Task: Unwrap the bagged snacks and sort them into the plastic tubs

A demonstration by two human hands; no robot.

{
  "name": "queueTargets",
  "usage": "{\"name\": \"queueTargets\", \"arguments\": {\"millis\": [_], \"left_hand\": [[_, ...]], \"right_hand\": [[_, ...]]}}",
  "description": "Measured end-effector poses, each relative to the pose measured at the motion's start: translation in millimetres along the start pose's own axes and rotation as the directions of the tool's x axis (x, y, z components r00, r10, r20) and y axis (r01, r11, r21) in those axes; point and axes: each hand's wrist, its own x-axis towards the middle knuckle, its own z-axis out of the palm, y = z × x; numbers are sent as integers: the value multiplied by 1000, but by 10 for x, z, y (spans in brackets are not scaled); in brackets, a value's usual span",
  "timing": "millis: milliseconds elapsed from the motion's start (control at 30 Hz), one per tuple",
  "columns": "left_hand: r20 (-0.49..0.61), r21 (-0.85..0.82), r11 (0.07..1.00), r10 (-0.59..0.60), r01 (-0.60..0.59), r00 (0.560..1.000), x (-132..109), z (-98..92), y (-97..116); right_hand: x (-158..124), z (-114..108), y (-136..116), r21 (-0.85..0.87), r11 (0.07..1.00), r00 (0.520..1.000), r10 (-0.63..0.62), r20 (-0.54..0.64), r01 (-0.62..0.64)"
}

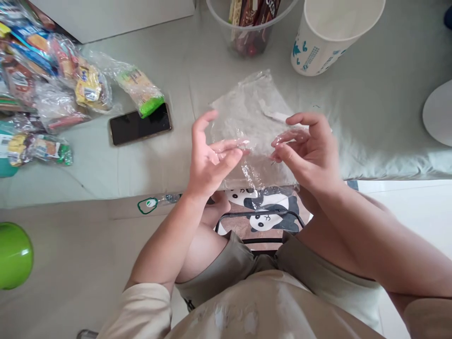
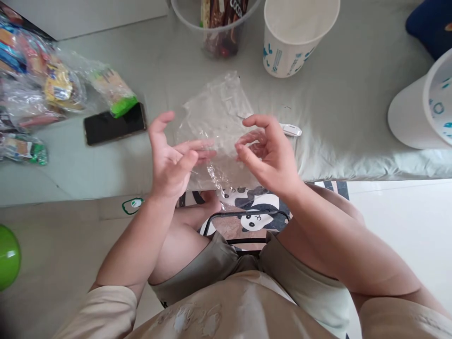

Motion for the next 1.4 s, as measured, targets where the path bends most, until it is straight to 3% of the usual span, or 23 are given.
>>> {"name": "queueTargets", "arguments": {"millis": [233, 400, 500, 633, 733, 800, 833, 900, 1000, 1067, 1133, 1233, 1300, 1400], "left_hand": [[-5, 145, 969, 205, -202, 979, -70, -65, 54], [-11, 467, 803, 424, -370, 905, -35, -124, 5], [-12, 641, 650, 540, -408, 842, -3, -124, -19], [-61, 711, 543, 680, -447, 731, 40, -154, -5], [-23, 628, 460, 817, -628, 576, 25, -175, 87], [6, 508, 449, 851, -735, 525, -20, -163, 162], [3, 427, 489, 840, -760, 543, -46, -150, 193], [-48, 250, 664, 735, -705, 676, -83, -122, 222], [-153, -29, 910, 404, -413, 902, -56, -111, 194], [-126, -201, 969, 119, -143, 985, 10, -125, 156], [16, -328, 933, -152, 149, 988, 79, -132, 126], [232, -372, 813, -386, 448, 893, 136, -100, 104], [263, -364, 788, -424, 496, 867, 142, -69, 96], [230, -326, 830, -394, 452, 890, 137, -61, 82]], "right_hand": [[-86, -102, -59, -19, 998, 989, -61, 137, 64], [-52, -126, -83, -246, 960, 988, -103, 119, 130], [-19, -82, -57, -414, 889, 981, -176, 86, 196], [1, -52, -19, -468, 828, 943, -332, 32, 308], [-9, -64, -33, -322, 861, 912, -409, 23, 394], [-16, -77, -67, -146, 900, 912, -408, 45, 410], [-17, -82, -89, -63, 917, 918, -392, 59, 395], [-10, -86, -140, 55, 947, 944, -321, 82, 317], [14, -61, -202, 178, 982, 985, -93, 147, 66], [33, -16, -206, 250, 959, 982, 97, 161, -136], [52, 41, -174, 311, 914, 966, 240, 101, -260], [81, 94, -98, 343, 882, 940, 342, 4, -322], [101, 81, -63, 365, 862, 929, 369, 27, -352], [125, -9, -58, 350, 822, 894, 408, 187, -449]]}}
